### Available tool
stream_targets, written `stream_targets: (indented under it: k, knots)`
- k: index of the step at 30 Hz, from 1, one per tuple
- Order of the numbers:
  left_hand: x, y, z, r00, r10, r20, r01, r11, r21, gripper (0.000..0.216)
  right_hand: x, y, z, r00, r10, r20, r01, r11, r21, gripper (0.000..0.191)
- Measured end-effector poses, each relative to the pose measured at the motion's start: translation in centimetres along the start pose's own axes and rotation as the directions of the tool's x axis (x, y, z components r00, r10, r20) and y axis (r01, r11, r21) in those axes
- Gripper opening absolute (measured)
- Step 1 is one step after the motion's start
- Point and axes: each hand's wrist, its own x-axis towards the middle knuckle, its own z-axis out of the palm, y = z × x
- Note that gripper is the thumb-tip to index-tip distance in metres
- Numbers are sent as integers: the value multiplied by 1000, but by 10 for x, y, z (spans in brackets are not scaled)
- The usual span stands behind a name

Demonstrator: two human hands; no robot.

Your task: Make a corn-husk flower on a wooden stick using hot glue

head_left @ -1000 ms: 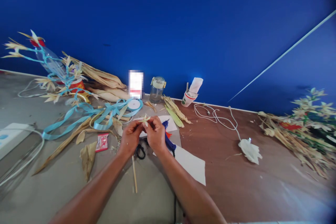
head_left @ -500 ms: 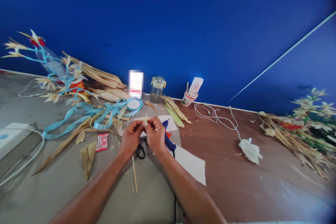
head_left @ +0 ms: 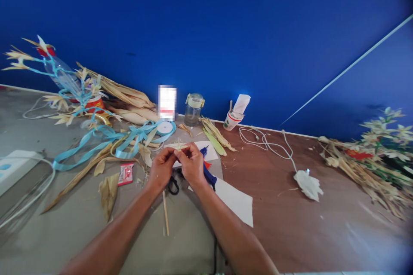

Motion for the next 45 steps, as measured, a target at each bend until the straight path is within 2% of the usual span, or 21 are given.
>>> stream_targets:
  k: [5, 11, 17, 27, 33, 37, 41, 45]
  knots:
    - [1, -4, -2, 1000, 7, 8, -7, 1000, 18, 13, 0, -2, -1, 1000, -20, -2, 20, 1000, -16, 9]
    - [0, -1, -1, 1000, -20, 13, 19, 999, 36, 17, -3, -4, 1, 997, -79, -23, 78, 995, -62, 14]
    - [0, 1, -2, 1000, 8, 1, -8, 998, 59, 14, -5, -8, 2, 993, -120, -20, 118, 991, -58, 9]
    - [-1, 2, 1, 1000, -1, -7, 1, 1000, 7, 14, -6, -5, 1, 988, -155, 25, 156, 985, -78, 14]
    - [-1, 3, 1, 1000, -7, -13, 7, 1000, 6, 10, -7, -3, 2, 987, -160, 12, 160, 985, -71, 10]
    - [-1, 4, 0, 999, 1, -34, -2, 1000, -10, 10, -7, -2, 2, 990, -136, 27, 135, 991, 8, 12]
    - [2, 0, -2, 999, -7, -48, 5, 999, -41, 13, -4, 0, 1, 999, -1, 50, -10, 973, 231, 27]
    - [3, -6, -3, 996, -30, -83, 26, 998, -57, 15, 3, -3, -4, 993, 105, -61, -74, 920, 385, 22]
